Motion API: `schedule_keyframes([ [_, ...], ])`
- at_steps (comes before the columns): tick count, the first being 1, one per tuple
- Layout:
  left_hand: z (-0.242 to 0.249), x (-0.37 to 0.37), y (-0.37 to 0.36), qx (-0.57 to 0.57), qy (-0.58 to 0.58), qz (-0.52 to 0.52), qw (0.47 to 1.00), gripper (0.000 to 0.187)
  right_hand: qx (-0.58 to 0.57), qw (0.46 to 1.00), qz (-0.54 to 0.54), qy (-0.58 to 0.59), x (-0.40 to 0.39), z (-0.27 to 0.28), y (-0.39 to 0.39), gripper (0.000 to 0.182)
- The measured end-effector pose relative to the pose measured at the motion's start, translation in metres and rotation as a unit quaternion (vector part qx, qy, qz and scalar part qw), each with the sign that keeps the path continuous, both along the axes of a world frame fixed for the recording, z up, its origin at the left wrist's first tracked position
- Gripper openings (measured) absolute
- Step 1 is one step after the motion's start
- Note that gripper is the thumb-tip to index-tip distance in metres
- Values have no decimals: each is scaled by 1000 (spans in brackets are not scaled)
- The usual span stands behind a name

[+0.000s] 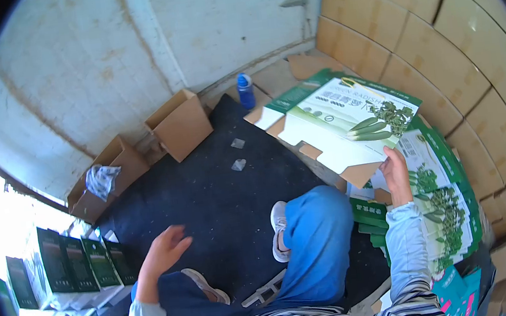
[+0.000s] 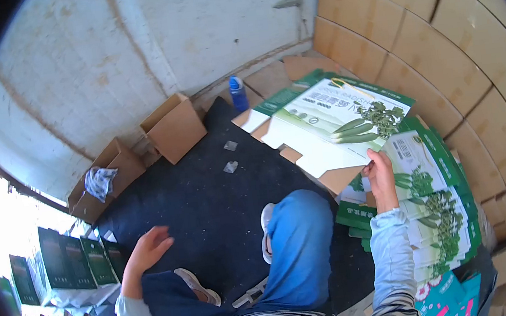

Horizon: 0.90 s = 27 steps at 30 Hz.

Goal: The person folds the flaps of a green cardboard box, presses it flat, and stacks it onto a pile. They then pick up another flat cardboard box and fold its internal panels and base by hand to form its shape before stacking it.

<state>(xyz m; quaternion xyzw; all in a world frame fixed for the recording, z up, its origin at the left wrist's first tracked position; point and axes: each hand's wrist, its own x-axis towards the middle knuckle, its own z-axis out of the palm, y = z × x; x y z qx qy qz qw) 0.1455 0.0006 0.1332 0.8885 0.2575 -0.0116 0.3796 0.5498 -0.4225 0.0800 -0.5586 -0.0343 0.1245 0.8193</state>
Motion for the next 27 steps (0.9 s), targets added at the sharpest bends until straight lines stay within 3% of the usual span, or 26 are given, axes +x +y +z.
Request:
schedule_keyframes([
  [1, -3, 14, 1, -52, -18, -9, 998, 53, 14, 1000, 16, -8, -6, 6, 14, 16],
  [3, -16, 35, 6, -267, -89, -5, 960, 66, 40, 997, 54, -25, -37, 52, 59, 23],
  [7, 0, 55, 0, -380, -205, 16, 902, 77, 0, 983, 180, -45, -84, 67, 110, 34],
  [10, -6, 54, 25, -588, -358, 148, 710, 76, 11, 971, 238, 10, -138, 52, 148, 37],
  [11, -5, 46, 35, -613, -382, 306, 620, 61, 40, 962, 268, 36, -158, 45, 160, 35],
  [13, -11, 26, 52, -562, -449, 322, 616, 58, 93, 934, 323, 116, -179, -1, 174, 33],
  [15, -1, 8, 60, -565, -458, 300, 617, 51, 139, 910, 310, 236, -205, -37, 183, 26],
  [16, 9, 4, 57, -525, -451, 327, 644, 50, 147, 887, 316, 302, -210, -69, 182, 23],
  [17, 18, 0, 54, -483, -442, 353, 669, 49, 150, 860, 325, 363, -232, -52, 188, 22],
  [19, 11, -9, 58, -455, -404, 323, 725, 48, 108, 840, 330, 416, -255, -69, 184, 23],
  [22, 7, -13, 53, -421, -345, 261, 797, 46, -81, 722, 614, 309, -246, -65, 154, 24],
  [23, 1, -11, 50, -409, -321, 248, 817, 47, -220, 760, 597, 130, -250, -63, 150, 27],
  [24, -3, -11, 47, -407, -306, 233, 829, 47, -348, 759, 548, -54, -255, -57, 144, 29],
  [25, -8, -9, 41, -405, -290, 216, 840, 48, -460, 717, 469, -233, -260, -50, 136, 32],
  [26, -12, -7, 36, -403, -274, 198, 850, 48, -405, 745, 394, -355, -258, -32, 137, 33],
  [27, -14, -6, 31, -407, -252, 187, 858, 47, -424, 797, 385, -190, -257, -14, 143, 35],
])
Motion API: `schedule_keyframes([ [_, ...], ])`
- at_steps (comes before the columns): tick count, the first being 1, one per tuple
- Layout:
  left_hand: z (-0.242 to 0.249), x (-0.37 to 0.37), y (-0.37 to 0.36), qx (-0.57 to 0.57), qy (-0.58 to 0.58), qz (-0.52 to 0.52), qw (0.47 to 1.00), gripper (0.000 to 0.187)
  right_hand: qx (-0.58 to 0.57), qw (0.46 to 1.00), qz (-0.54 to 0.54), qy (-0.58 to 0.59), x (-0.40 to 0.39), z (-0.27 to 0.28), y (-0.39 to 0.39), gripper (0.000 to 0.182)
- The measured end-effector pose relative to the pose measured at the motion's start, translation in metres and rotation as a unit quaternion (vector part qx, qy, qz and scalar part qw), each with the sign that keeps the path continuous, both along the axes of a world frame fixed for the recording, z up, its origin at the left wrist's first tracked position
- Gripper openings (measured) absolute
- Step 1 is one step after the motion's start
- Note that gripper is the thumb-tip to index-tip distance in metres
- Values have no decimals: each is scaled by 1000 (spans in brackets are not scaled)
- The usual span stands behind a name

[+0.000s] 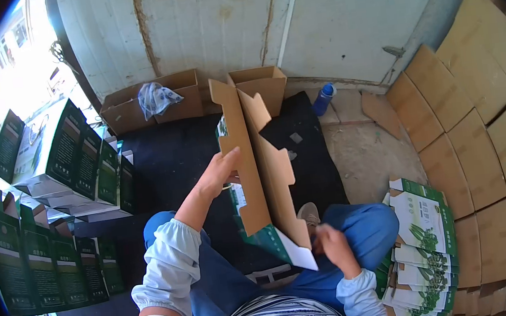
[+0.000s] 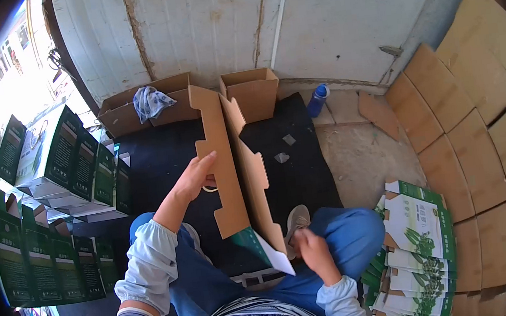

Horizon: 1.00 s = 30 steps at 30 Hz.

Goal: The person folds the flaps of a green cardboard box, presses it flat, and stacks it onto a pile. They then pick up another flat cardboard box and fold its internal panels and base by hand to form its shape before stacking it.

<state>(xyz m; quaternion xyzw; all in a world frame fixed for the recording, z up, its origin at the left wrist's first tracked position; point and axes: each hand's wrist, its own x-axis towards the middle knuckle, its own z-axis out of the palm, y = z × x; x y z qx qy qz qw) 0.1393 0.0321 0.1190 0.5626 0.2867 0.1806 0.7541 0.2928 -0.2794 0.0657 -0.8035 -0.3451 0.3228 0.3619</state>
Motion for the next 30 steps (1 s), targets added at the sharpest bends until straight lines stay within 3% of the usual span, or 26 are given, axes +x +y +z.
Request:
schedule_keyframes([
  [2, -3, 1, -5, 1, 34, -38, 999, 46, 132, 985, -32, 103, 2, 33, 14, 40],
  [4, -5, 3, -8, 6, 51, -59, 997, 46, 146, 986, 43, 66, 6, 51, 36, 51],
  [6, -3, 5, -8, 5, 73, -81, 994, 46, 117, 987, 99, -44, 4, 52, 66, 63],
  [7, -2, 6, -9, 0, 63, -81, 995, 44, 86, 985, 117, -95, -1, 57, 83, 61],
  [10, -5, 10, -15, 17, 37, -61, 997, 36, 144, 955, 200, -168, -4, 39, 118, 48],
  [11, -7, 13, -16, 45, 30, -48, 997, 33, 88, 978, 158, -107, -7, 49, 123, 37],
  [13, -9, 19, -11, 94, 27, -37, 995, 34, 71, 985, 137, -75, 8, 47, 131, 34],
  [16, -35, 42, -19, 313, -26, 63, 947, 39, 83, 991, 105, 0, 47, 45, 139, 33],
  [17, -27, 43, -19, 269, 6, 29, 963, 55, 84, 990, 113, -17, 56, 44, 141, 33],
  [20, -37, 51, -14, 460, 51, 45, 885, 66, 84, 991, 96, -45, 91, 27, 146, 34],
  [22, -21, 47, -21, 461, 146, -32, 875, 71, 90, 987, 52, -123, 126, 22, 153, 34],
  [23, -17, 46, -25, 459, 192, -72, 865, 73, 72, 991, 52, -102, 138, 36, 156, 34],
  [26, -28, 53, -45, 568, 212, -100, 789, 71, 12, 993, 65, -93, 155, 52, 171, 33],
  [30, -26, 67, -55, 583, 243, -57, 773, 72, -9, 994, 80, -75, 158, 21, 184, 35],
])
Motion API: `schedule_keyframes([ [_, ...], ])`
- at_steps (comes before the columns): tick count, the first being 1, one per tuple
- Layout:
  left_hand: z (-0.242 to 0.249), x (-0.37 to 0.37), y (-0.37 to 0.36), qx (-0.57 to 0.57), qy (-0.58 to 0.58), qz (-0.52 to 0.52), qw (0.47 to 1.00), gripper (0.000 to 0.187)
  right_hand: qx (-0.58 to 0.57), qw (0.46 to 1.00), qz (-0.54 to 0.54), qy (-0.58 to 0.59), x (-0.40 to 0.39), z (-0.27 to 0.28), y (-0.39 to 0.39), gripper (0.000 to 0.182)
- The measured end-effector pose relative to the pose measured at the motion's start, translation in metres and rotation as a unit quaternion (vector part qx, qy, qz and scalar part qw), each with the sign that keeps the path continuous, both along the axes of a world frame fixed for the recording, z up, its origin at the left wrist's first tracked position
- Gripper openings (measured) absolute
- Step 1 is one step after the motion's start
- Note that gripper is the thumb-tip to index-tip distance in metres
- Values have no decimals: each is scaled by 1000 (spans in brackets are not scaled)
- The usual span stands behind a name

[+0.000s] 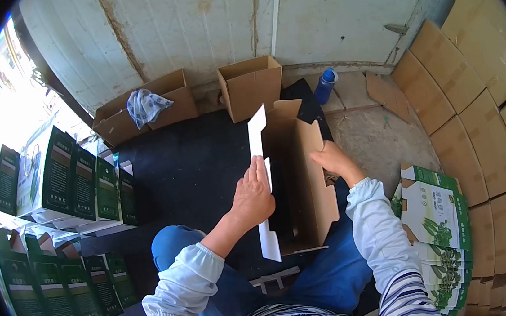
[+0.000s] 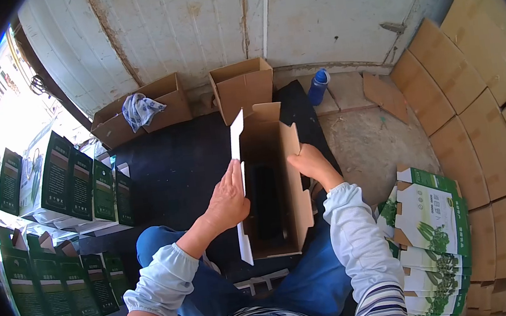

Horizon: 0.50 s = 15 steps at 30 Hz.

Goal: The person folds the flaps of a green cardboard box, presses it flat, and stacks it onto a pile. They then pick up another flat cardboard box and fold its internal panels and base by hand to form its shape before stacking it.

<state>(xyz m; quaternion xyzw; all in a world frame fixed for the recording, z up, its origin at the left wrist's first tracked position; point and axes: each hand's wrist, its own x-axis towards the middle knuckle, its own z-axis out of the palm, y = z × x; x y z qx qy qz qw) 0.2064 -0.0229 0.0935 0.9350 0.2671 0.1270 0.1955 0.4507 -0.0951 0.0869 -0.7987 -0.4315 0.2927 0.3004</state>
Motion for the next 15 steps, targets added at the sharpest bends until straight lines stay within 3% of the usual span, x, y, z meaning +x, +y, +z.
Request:
schedule_keyframes([
  [5, -8, 18, -3, 32, 45, -10, 998, 77, 20, 999, -26, 30, 2, 2, 7, 39],
  [8, -10, 27, -1, 16, 63, -15, 998, 76, 2, 998, -47, -52, 12, -2, 16, 38],
  [15, 0, 38, 0, 6, 117, -19, 993, 81, 3, 991, -86, -103, 5, 5, 16, 38],
])
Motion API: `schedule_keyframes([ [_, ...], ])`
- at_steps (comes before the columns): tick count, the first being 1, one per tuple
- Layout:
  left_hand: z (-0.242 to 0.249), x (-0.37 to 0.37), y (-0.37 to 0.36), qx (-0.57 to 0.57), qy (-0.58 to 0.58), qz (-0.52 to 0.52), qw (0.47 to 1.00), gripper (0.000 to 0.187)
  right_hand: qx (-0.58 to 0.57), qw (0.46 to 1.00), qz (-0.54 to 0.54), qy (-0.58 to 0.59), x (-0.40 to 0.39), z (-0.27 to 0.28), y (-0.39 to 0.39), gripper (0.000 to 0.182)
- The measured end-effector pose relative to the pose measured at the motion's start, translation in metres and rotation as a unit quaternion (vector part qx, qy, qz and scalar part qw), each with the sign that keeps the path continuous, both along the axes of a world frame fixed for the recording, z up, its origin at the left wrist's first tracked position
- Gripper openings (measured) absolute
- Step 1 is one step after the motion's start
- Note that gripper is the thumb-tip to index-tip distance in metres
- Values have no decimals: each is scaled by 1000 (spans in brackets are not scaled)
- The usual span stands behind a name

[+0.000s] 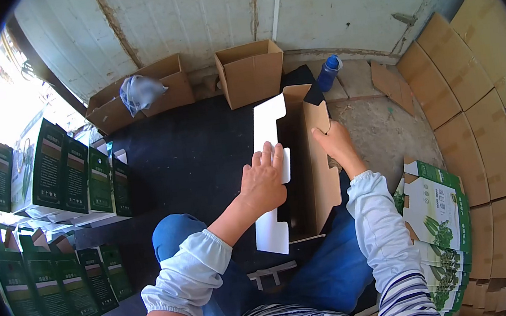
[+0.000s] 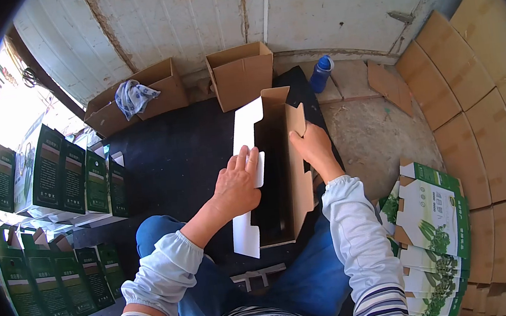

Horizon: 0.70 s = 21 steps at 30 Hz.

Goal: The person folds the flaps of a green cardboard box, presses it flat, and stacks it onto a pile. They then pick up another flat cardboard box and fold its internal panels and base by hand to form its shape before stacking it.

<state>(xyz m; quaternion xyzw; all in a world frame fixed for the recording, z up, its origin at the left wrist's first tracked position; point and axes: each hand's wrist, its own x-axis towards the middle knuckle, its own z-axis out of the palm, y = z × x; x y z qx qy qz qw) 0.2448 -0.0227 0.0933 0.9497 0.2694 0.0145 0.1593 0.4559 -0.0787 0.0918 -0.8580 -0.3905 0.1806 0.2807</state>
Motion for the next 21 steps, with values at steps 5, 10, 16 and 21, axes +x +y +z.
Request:
schedule_keyframes([
  [5, -9, 2, -4, 32, -11, 4, 999, 78, 223, 920, 69, -316, -23, 10, 1, 36],
  [10, -15, 0, -4, 21, -46, -4, 999, 76, 71, 837, 220, -496, -29, 8, 21, 21],
  [16, -10, 0, -1, 30, 21, -4, 999, 78, 18, 838, 230, -495, -12, 10, 24, 25],
  [21, -13, 4, -2, 64, 40, -12, 997, 77, -34, 815, 225, -533, -9, 4, -4, 28],
])
